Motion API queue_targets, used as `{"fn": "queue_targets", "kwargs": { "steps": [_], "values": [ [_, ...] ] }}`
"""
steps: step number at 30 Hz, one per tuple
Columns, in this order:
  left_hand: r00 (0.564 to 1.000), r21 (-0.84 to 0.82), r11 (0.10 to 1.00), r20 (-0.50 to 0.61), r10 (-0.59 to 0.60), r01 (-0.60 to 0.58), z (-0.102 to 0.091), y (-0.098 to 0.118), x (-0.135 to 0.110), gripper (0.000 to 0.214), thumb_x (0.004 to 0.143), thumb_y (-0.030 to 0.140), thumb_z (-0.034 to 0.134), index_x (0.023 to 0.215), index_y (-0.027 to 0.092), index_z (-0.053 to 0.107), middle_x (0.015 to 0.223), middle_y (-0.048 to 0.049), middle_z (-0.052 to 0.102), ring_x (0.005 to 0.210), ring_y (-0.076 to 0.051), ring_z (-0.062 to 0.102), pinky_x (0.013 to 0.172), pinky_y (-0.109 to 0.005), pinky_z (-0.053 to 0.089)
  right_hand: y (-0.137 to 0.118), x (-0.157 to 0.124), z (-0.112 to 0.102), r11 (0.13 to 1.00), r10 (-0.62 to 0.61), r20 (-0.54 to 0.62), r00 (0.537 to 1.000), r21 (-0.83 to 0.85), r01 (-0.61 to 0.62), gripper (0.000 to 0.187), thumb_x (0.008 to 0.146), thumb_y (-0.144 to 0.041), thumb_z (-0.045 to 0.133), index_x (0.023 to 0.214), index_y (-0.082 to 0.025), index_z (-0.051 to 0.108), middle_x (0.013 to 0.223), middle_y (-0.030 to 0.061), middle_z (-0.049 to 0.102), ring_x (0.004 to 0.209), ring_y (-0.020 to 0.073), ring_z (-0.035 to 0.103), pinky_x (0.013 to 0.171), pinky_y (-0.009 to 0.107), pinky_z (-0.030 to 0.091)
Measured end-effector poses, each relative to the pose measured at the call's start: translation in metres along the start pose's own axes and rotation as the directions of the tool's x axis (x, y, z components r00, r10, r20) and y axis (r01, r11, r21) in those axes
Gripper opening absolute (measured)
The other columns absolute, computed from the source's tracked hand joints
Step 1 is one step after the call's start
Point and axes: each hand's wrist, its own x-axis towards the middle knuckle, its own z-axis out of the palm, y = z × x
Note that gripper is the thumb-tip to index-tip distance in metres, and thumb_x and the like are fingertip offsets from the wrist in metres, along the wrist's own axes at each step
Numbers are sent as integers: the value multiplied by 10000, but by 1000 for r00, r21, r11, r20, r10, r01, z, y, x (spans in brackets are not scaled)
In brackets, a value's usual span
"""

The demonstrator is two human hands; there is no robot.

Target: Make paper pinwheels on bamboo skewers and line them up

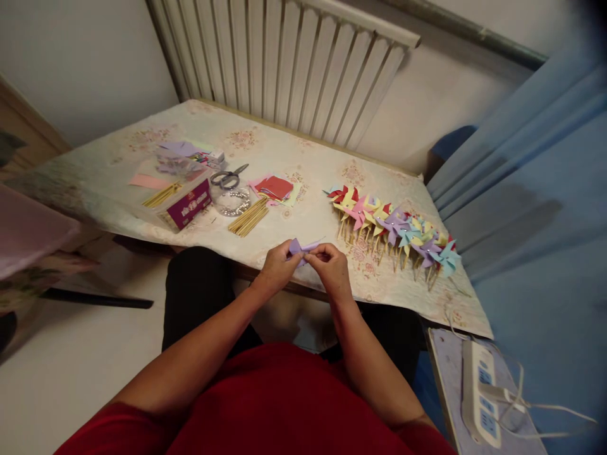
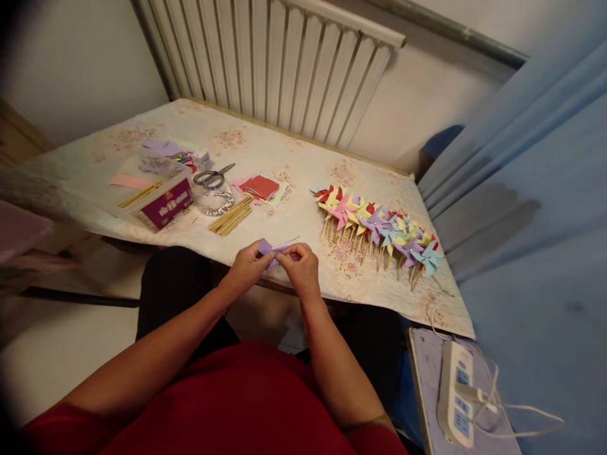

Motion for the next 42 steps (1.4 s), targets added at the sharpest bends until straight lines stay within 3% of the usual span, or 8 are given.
{"fn": "queue_targets", "kwargs": {
  "steps": [4, 6, 10, 15, 35, 42],
  "values": [
    [1000, 10, 1000, 4, -10, 10, 1, 0, 0, 97, 792, 246, 552, 722, 182, 533, 664, 39, 513, 655, -118, 442, 618, -246, 361, 6, 2, 2, 993, 60, -40, 997, 102, -56, 427, 594, -351, 805, 966, -200, 658, 909, 42, 694, 857, 206, 643, 735, 322, 527],
    [1000, 4, 1000, 7, -13, 13, 1, 0, -1, 98, 794, 242, 552, 718, 183, 530, 662, 40, 510, 653, -118, 441, 616, -246, 360, 7, 2, 3, 980, 91, -1, 996, 178, -89, 478, 592, -346, 805, 1020, -197, 655, 913, 38, 695, 834, 196, 646, 723, 313, 524],
    [1000, -8, 1000, 13, -23, 23, 0, 1, -1, 83, 793, 234, 560, 731, 181, 545, 666, 40, 516, 657, -119, 446, 620, -250, 363, 9, 0, 3, 964, 117, 104, 988, 226, -138, 294, 637, -377, 786, 832, -183, 681, 716, -9, 646, 634, 142, 562, 592, 267, 450],
    [1000, -16, 1000, 13, -24, 25, 0, 2, -2, 70, 791, 215, 554, 731, 179, 548, 660, 45, 508, 656, -119, 446, 631, -252, 368, 7, -3, 3, 964, 148, 92, 985, 210, -165, 272, 628, -386, 797, 747, -174, 676, 543, -52, 524, 513, 109, 434, 505, 253, 335],
    [1000, 40, 999, -21, -6, 7, 5, -6, -4, 81, 798, 207, 522, 728, 177, 548, 669, 30, 521, 672, -129, 460, 639, -257, 387, 2, -8, 8, 957, 180, 77, 981, 217, -193, 286, 611, -414, 780, 739, -187, 663, 530, -68, 499, 497, 100, 405, 497, 250, 327],
    [997, -32, 999, -72, -33, 31, 8, -8, -5, 72, 786, 249, 553, 773, 178, 555, 714, 26, 550, 691, -127, 489, 657, -255, 414, 5, -6, 8, 941, 191, 87, 978, 268, -208, 312, 587, -423, 793, 731, -189, 646, 550, -63, 521, 496, 97, 418, 492, 247, 337]
  ]
}}
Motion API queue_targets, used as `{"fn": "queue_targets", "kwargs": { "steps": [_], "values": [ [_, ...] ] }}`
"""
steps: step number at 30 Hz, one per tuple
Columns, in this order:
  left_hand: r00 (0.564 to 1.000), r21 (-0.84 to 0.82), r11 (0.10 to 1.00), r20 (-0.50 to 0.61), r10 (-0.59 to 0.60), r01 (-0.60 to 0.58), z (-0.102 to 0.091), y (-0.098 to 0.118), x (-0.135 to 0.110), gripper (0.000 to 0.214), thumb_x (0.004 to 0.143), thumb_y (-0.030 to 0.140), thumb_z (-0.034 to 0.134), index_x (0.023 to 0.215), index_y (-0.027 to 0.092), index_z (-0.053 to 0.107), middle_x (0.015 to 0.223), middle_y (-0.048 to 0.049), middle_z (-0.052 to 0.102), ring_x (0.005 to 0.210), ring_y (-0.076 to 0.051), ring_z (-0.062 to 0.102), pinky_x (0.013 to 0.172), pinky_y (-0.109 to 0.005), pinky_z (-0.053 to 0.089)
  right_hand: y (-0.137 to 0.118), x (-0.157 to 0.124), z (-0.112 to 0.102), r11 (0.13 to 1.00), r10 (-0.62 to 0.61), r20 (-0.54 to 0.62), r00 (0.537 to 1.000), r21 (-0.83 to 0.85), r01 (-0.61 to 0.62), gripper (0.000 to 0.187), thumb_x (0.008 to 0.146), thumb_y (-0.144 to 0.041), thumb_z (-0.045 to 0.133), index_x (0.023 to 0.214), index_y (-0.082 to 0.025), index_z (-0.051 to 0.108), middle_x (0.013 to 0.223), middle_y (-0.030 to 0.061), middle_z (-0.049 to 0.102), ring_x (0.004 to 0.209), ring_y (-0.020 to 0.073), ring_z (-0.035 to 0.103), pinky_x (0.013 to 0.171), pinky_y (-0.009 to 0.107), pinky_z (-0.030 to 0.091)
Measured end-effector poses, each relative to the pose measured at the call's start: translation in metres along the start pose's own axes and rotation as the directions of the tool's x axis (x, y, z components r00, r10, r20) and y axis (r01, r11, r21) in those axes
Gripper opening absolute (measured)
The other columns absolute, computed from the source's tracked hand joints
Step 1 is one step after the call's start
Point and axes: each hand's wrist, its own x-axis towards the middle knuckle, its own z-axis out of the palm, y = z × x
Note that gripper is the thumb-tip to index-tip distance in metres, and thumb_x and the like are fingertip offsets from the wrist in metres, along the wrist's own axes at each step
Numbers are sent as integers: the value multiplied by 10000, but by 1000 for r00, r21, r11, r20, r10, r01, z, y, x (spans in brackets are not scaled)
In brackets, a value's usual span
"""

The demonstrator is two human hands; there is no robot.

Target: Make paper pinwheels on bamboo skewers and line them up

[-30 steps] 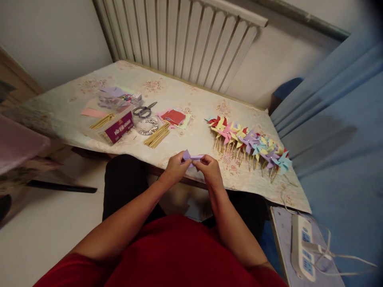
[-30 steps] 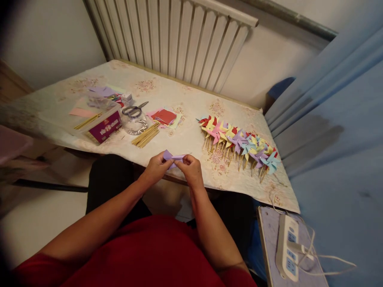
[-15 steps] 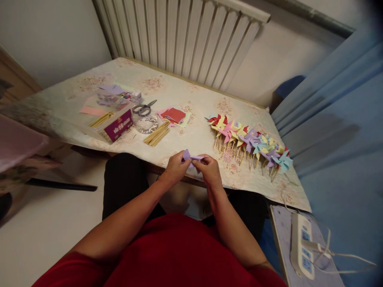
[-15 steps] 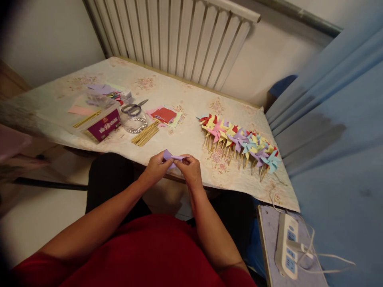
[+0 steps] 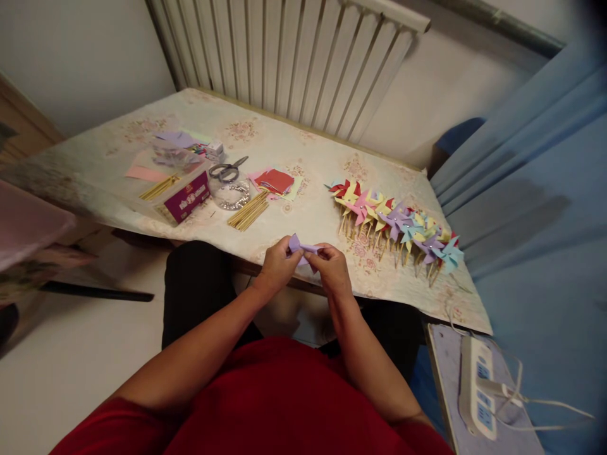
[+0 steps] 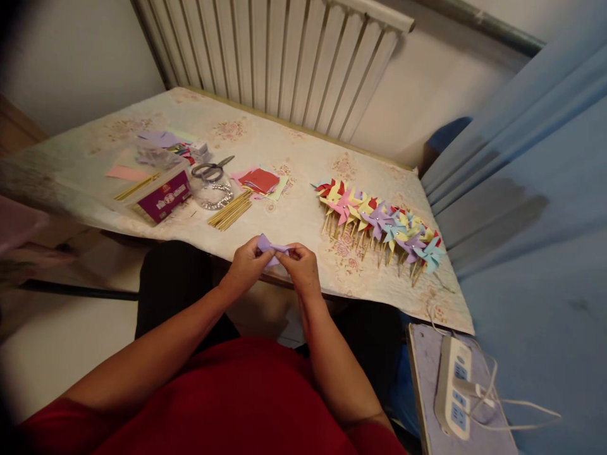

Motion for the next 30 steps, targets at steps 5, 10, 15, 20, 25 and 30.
{"fn": "queue_targets", "kwargs": {
  "steps": [5, 10, 15, 20, 25, 30],
  "values": [
    [999, -72, 997, 33, -33, 35, -1, 4, 0, 69, 771, 244, 569, 774, 182, 538, 713, 34, 543, 672, -118, 483, 653, -252, 418, 1, 0, -1, 1000, 11, -8, 1000, 1, -11, 325, 578, -429, 792, 748, -194, 645, 539, -63, 509, 488, 100, 413, 468, 242, 335],
    [998, -47, 998, 57, -28, 30, -3, 7, 0, 75, 769, 231, 565, 731, 191, 514, 663, 46, 488, 649, -116, 453, 619, -245, 386, 2, -1, -2, 1000, 8, -16, 1000, -26, -8, 323, 587, -443, 783, 727, -199, 625, 525, -70, 472, 481, 96, 398, 458, 235, 328],
    [999, 1, 1000, 54, 0, 0, -3, 4, 1, 95, 767, 230, 572, 714, 196, 501, 657, 44, 481, 657, -120, 449, 611, -244, 371, 7, 0, -3, 996, -16, -24, 1000, -90, 14, 349, 613, -447, 775, 578, -212, 520, 497, -76, 413, 475, 89, 363, 453, 239, 294],
    [998, 9, 1000, 68, -5, 5, -3, 4, 0, 94, 768, 246, 564, 720, 201, 496, 648, 45, 475, 650, -122, 439, 611, -246, 364, 10, -1, -3, 999, 12, -18, 1000, -49, -13, 347, 607, -435, 783, 581, -205, 524, 511, -75, 426, 479, 85, 366, 459, 237, 280],
    [997, 14, 1000, 80, -16, 15, -3, 3, -1, 85, 766, 253, 561, 726, 198, 510, 658, 43, 496, 664, -123, 455, 627, -245, 381, 10, -1, -3, 999, 50, -10, 999, 5, -50, 333, 578, -440, 790, 621, -197, 566, 539, -67, 476, 496, 90, 392, 483, 240, 314],
    [997, 7, 1000, 71, -22, 21, -2, 0, -2, 69, 769, 244, 568, 740, 195, 529, 683, 32, 535, 684, -130, 482, 644, -251, 414, 15, 0, -3, 998, 66, 7, 998, 10, -66, 328, 587, -448, 787, 661, -194, 593, 592, -46, 540, 537, 105, 449, 520, 246, 368]
  ]
}}
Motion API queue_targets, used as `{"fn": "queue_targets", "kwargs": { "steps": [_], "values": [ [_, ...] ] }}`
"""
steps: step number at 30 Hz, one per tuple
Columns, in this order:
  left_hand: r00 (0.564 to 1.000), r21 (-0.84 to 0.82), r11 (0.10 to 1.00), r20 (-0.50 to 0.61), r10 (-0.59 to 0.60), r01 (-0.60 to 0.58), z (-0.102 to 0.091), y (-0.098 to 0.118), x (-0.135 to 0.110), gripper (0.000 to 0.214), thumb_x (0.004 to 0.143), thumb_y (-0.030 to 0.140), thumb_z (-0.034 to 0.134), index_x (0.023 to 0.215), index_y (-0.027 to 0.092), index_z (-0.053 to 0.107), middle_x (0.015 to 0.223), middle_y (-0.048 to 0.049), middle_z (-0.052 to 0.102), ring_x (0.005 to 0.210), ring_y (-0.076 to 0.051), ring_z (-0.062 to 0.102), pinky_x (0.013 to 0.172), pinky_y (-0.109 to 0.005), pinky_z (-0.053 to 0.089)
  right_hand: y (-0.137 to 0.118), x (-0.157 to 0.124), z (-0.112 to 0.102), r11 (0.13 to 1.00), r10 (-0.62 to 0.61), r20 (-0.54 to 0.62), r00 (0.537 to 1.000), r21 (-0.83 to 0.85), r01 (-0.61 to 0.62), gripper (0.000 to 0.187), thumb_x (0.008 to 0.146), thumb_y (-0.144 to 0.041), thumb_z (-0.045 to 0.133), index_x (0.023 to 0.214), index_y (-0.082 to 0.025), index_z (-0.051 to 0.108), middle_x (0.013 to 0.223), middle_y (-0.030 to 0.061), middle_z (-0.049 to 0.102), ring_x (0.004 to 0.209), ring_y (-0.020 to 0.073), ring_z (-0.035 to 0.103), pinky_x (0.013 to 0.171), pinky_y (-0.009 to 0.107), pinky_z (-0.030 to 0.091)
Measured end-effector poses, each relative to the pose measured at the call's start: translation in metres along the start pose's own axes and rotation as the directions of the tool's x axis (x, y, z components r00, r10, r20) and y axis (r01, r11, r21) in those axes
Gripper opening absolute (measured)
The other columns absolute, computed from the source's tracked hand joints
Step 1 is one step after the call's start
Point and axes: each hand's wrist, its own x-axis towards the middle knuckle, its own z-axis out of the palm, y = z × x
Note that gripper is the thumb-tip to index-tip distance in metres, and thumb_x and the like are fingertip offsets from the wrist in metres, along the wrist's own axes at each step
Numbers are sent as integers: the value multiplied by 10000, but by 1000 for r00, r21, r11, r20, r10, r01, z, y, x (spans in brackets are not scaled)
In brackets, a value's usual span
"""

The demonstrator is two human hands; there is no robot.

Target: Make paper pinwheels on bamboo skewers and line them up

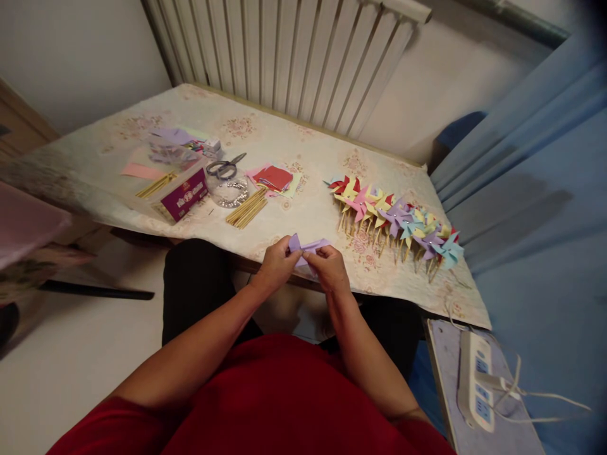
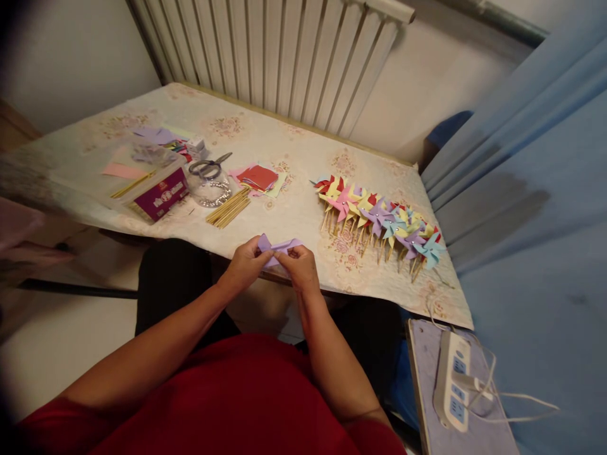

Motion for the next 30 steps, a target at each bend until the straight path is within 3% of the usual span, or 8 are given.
{"fn": "queue_targets", "kwargs": {
  "steps": [9, 16, 23, 27, 30],
  "values": [
    [999, -21, 1000, -42, -21, 20, 3, 0, -1, 54, 765, 227, 588, 741, 195, 553, 670, 28, 563, 703, -139, 511, 643, -250, 441, 3, 0, 0, 997, 6, 11, 1000, 76, -7, 305, 593, -401, 804, 669, -191, 596, 595, -61, 534, 530, 91, 436, 524, 233, 350],
    [998, -22, 999, -43, -36, 35, 4, -2, -1, 45, 762, 223, 589, 752, 190, 560, 675, 27, 573, 711, -140, 523, 651, -249, 453, -4, -3, 3, 989, 31, 32, 999, 146, -36, 277, 571, -367, 800, 698, -194, 624, 663, -33, 617, 583, 118, 518, 587, 257, 417],
    [998, -50, 997, -38, -56, 55, 5, 3, -2, 60, 755, 234, 594, 773, 180, 576, 698, 25, 592, 726, -139, 536, 664, -247, 455, -2, -2, 2, 984, 47, 24, 999, 173, -51, 290, 564, -358, 807, 660, -190, 592, 595, -63, 549, 547, 95, 461, 563, 243, 370],
    [997, -105, 992, -35, -70, 66, 6, 7, -3, 86, 751, 238, 591, 803, 169, 589, 736, 21, 617, 733, -134, 551, 686, -250, 457, -4, -1, 1, 979, 40, 41, 998, 199, -47, 272, 568, -341, 799, 682, -194, 600, 615, -59, 569, 561, 100, 473, 576, 246, 379],
    [994, -216, 970, 29, -105, 108, 6, 11, -2, 142, 738, 245, 603, 851, 158, 604, 764, 16, 644, 738, -136, 571, 697, -256, 455, -5, 0, -1, 975, 23, 50, 998, 220, -34, 254, 570, -322, 788, 685, -196, 599, 624, -58, 573, 568, 103, 485, 585, 247, 381]
  ]
}}
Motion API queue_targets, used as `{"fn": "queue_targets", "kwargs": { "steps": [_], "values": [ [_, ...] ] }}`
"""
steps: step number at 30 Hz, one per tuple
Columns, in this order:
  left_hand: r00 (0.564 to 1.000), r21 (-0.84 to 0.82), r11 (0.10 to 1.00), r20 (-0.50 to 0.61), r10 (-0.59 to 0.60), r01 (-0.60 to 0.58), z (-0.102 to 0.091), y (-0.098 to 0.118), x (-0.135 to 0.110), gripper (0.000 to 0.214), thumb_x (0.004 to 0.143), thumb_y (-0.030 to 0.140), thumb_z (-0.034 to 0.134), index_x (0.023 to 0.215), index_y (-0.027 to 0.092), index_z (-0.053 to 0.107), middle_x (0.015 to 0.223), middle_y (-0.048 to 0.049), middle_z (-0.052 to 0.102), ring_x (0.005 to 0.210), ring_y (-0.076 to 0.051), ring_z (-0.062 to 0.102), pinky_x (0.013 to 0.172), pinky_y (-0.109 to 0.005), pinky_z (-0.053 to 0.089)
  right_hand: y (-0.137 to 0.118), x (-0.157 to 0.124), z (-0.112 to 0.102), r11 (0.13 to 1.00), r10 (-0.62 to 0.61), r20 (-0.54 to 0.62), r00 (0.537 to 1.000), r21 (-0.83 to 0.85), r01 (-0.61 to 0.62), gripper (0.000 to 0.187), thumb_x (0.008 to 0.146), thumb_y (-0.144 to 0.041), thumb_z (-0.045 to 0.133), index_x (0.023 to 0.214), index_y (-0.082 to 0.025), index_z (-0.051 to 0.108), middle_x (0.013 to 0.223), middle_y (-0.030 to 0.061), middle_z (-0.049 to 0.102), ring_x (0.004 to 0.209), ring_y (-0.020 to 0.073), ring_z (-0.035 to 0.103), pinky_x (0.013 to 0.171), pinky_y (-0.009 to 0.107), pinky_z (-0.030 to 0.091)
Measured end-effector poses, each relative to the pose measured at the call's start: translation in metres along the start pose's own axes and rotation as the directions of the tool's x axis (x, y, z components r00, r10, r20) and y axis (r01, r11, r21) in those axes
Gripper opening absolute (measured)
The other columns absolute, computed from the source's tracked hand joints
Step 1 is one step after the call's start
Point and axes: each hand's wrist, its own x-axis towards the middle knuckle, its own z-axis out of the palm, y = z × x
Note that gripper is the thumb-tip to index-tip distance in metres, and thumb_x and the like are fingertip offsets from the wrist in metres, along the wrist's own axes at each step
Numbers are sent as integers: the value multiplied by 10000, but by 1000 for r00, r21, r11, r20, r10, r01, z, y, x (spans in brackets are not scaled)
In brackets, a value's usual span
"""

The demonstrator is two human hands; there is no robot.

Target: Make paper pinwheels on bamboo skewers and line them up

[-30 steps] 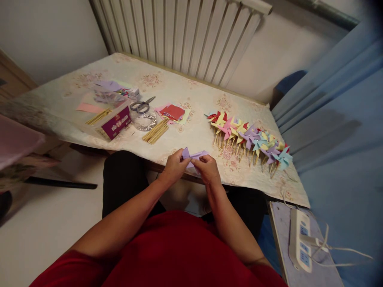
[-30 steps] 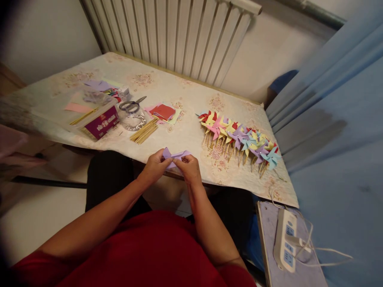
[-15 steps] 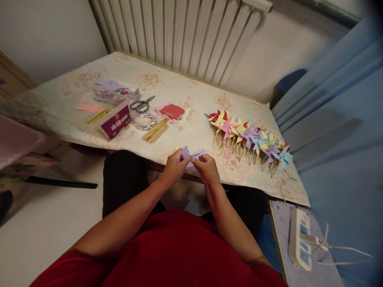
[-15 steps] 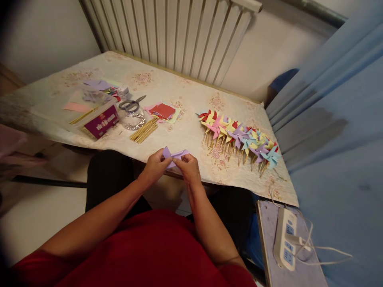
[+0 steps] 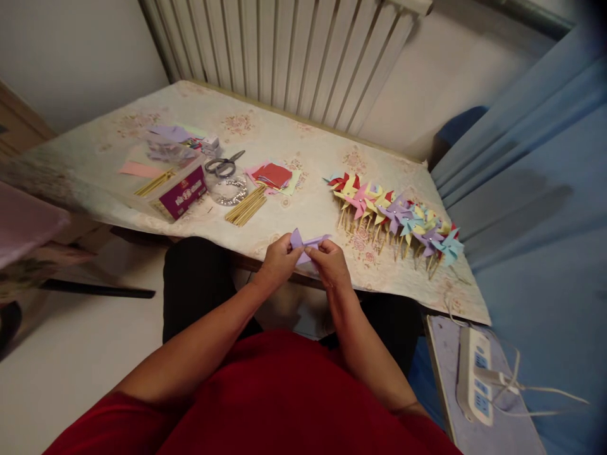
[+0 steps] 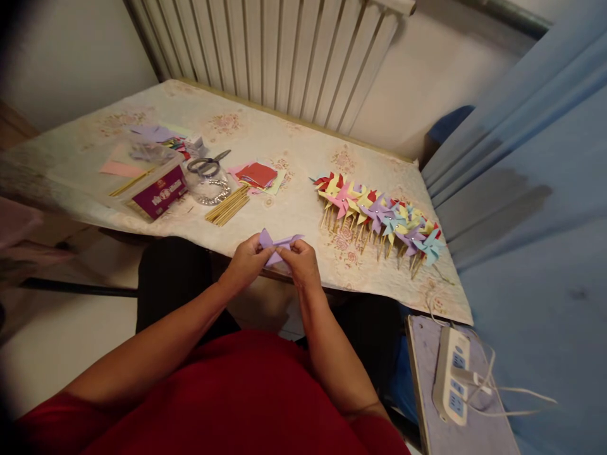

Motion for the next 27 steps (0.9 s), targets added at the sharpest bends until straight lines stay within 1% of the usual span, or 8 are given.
{"fn": "queue_targets", "kwargs": {
  "steps": [3, 6, 9, 12, 16, 19, 22, 27],
  "values": [
    [993, -156, 983, 90, -78, 92, 0, 2, 2, 237, 700, 245, 636, 914, 145, 622, 788, 11, 675, 744, -141, 598, 706, -259, 454, -1, 1, -2, 1000, 7, -6, 1000, -15, -7, 246, 572, -325, 773, 685, -192, 601, 606, -59, 563, 548, 100, 474, 570, 244, 369],
    [984, -225, 962, 126, -130, 156, -2, 1, 4, 301, 661, 241, 660, 944, 137, 639, 789, 11, 684, 711, -134, 597, 683, -248, 436, -2, 1, -2, 997, 29, -20, 999, -67, -30, 259, 565, -352, 765, 689, -186, 610, 570, -63, 541, 510, 92, 435, 527, 240, 338],
    [982, -209, 964, 116, -146, 168, -4, -2, 5, 342, 646, 250, 683, 965, 130, 651, 789, 9, 677, 679, -123, 577, 654, -238, 413, -3, 1, -1, 993, 43, -22, 999, -109, -45, 274, 555, -374, 758, 681, -185, 604, 549, -65, 526, 489, 86, 406, 496, 236, 311],
    [984, -189, 969, 115, -139, 159, -5, -2, 4, 379, 637, 291, 724, 972, 125, 657, 810, -3, 677, 695, -127, 575, 673, -246, 424, -3, 0, 1, 987, 34, -33, 999, -158, -39, 274, 567, -380, 756, 650, -191, 576, 534, -68, 506, 480, 80, 388, 482, 232, 289],
    [989, -155, 978, 68, -134, 143, -7, 0, 4, 343, 631, 311, 745, 912, 131, 665, 776, 6, 661, 672, -121, 551, 660, -244, 422, -1, 0, 2, 983, 14, -22, 1000, -181, -18, 263, 580, -372, 755, 617, -192, 566, 516, -70, 489, 470, 75, 379, 480, 229, 287],
    [988, -160, 976, 62, -138, 147, -9, -2, 6, 322, 635, 302, 731, 902, 132, 674, 756, 9, 657, 652, -118, 544, 638, -240, 413, 1, 0, 2, 988, 37, -2, 999, -149, -37, 236, 582, -371, 738, 643, -186, 605, 531, -55, 530, 472, 84, 410, 477, 231, 307],
    [988, -181, 972, 59, -145, 153, -11, -9, 9, 320, 628, 281, 726, 903, 127, 676, 749, 9, 661, 642, -117, 545, 625, -237, 405, 3, 1, 2, 991, 48, -1, 999, -127, -48, 229, 590, -369, 736, 660, -188, 616, 543, -47, 555, 482, 96, 441, 485, 235, 338],
    [988, -192, 969, 53, -148, 156, -16, -20, 12, 358, 630, 237, 718, 968, 124, 683, 805, -5, 692, 680, -129, 572, 659, -245, 432, 8, -1, 2, 990, 54, 4, 999, -131, -53, 247, 608, -390, 756, 671, -192, 622, 574, -33, 588, 521, 115, 492, 512, 241, 378]
  ]
}}
